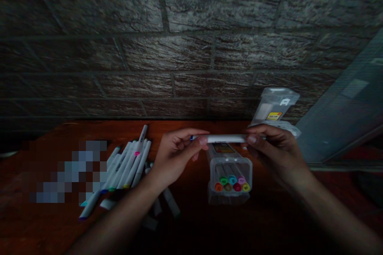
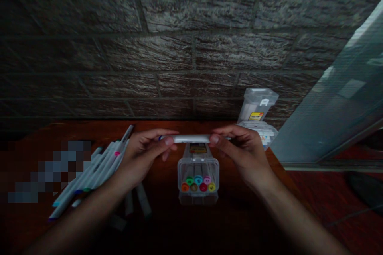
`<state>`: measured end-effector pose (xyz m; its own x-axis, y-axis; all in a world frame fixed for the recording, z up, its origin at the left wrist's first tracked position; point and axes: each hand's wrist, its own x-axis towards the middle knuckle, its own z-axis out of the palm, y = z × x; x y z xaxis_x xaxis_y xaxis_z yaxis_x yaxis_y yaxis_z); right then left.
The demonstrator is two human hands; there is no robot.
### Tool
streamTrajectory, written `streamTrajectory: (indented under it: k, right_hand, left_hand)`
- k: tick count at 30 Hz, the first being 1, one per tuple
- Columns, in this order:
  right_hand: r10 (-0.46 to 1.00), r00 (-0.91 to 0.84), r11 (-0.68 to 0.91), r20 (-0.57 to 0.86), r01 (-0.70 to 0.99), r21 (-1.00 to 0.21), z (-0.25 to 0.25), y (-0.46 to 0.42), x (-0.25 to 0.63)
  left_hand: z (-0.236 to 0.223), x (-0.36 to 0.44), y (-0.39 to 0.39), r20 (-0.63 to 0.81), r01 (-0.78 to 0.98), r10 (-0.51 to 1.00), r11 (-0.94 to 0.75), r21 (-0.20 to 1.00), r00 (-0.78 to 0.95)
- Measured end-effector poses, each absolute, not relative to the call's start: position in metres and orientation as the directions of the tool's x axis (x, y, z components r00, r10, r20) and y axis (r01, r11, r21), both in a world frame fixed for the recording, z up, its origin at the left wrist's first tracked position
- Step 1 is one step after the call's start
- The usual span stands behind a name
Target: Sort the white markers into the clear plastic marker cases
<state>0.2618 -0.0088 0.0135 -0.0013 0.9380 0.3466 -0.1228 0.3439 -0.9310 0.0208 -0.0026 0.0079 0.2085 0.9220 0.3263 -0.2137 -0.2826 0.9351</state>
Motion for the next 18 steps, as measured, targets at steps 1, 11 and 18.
streamTrajectory:
  k: [1,11,18]
  right_hand:
    - [0.943,0.005,0.331,0.334,-0.135,-0.934,0.0142,-0.0088,0.2614]
    - [0.967,0.010,0.249,0.254,-0.241,-0.938,0.0180,-0.0083,0.2603]
    - [0.974,0.005,0.220,0.226,-0.245,-0.944,0.0206,-0.0084,0.2604]
  left_hand:
    - [0.0074,0.0201,-0.0027,0.323,-0.241,0.920,-0.269,0.932,0.223]
    - [0.0117,0.0172,-0.0058,0.305,-0.354,0.894,-0.182,0.917,0.330]
    - [0.0103,0.0163,-0.0057,0.307,-0.407,0.886,-0.153,0.900,0.347]
